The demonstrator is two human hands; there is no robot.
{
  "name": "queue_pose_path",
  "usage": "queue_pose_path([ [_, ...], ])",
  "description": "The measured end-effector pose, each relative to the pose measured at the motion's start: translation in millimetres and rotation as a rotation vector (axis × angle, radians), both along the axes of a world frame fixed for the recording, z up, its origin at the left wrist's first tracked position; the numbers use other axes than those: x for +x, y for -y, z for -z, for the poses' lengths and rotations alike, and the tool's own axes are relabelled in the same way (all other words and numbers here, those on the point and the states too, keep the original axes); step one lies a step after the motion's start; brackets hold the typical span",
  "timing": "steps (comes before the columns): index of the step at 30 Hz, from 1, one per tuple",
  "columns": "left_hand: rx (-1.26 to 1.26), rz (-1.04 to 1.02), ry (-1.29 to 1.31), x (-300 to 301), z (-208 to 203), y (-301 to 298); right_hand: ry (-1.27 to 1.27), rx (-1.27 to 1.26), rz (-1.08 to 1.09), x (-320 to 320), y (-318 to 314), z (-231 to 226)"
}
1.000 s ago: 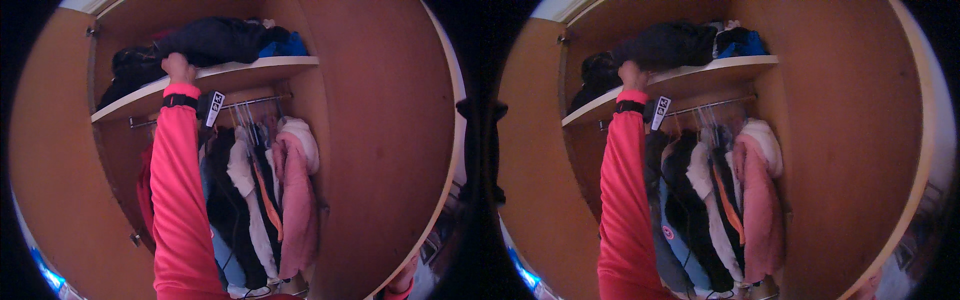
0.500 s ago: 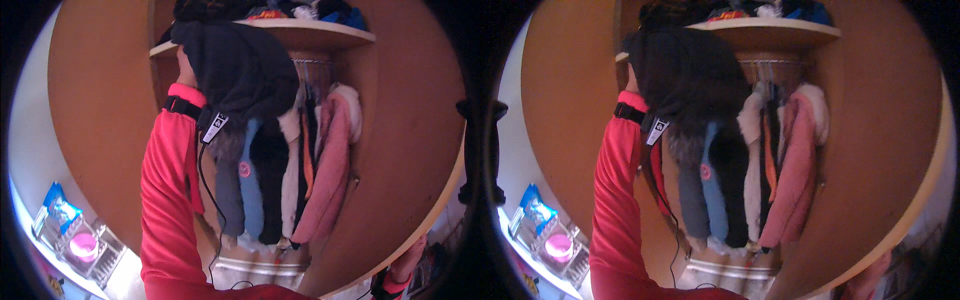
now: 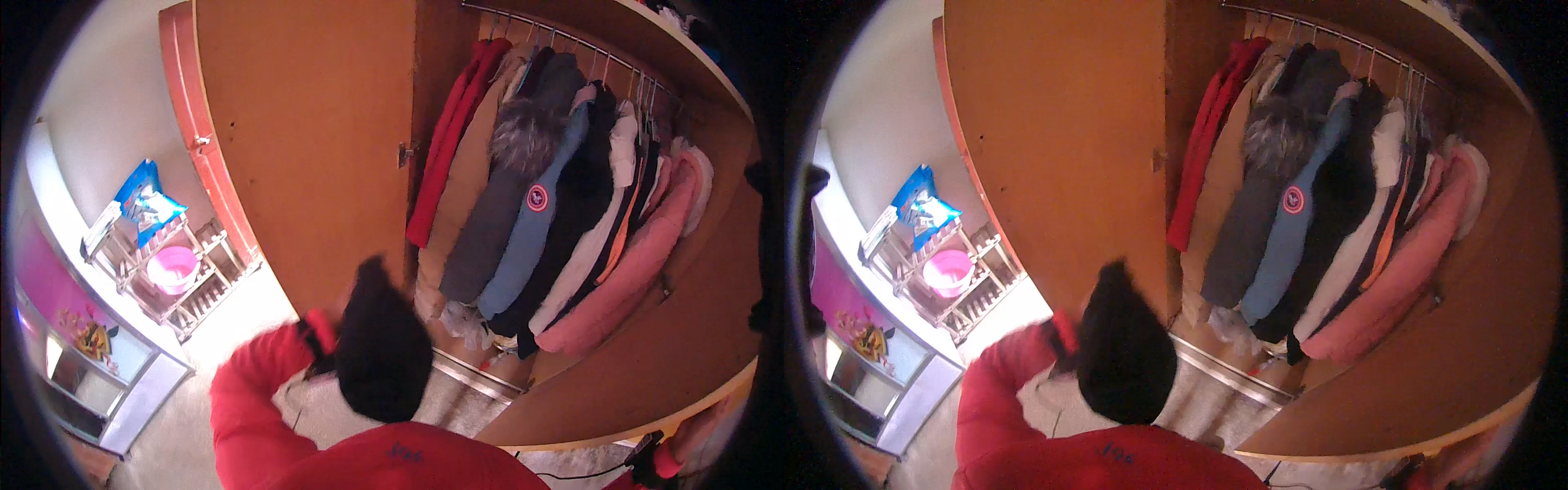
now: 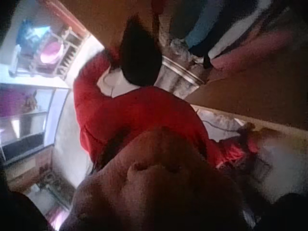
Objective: The person folds a dark long-sleeve shirt on a wooden table, then places it in a wardrobe. They also fold a pink cloth and place it in a different wardrobe. The person moves a chair to access the wardrobe and arranges clothes on shelves.
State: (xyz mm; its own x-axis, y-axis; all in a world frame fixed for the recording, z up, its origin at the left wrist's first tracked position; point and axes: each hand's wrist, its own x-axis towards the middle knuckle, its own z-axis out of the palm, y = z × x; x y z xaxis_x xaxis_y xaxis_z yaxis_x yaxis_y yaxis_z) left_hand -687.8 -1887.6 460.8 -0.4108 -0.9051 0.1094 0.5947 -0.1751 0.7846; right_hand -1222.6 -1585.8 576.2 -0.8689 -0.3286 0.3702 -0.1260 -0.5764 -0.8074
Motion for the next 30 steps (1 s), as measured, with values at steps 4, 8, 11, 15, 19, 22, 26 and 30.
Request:
queue_pose_path([
  [4,0.149,-0.118,0.085,103,56,-57,-0.256,-0.026,0.264,-4,-3,12],
  [8,0.116,-0.536,0.785,160,32,-60,-0.293,-0.145,0.054,1,13,10],
  [11,-0.284,-0.504,1.149,159,5,-47,-0.531,-0.002,0.157,28,28,-8],
  [15,-0.345,-0.339,1.098,144,-8,-48,-0.294,-0.208,-0.081,63,42,-31],
  [19,-0.442,-0.159,1.187,138,10,-50,-0.306,-0.201,-0.099,75,51,-32],
  [22,-0.558,0.003,1.203,122,41,-39,-0.253,-0.061,-0.129,76,64,-27],
  [26,-0.693,0.170,1.106,56,85,-19,-0.306,-0.150,-0.216,90,99,-26],
  [30,-0.995,0.140,1.043,-39,106,9,-0.315,-0.096,-0.309,107,131,-35],
])
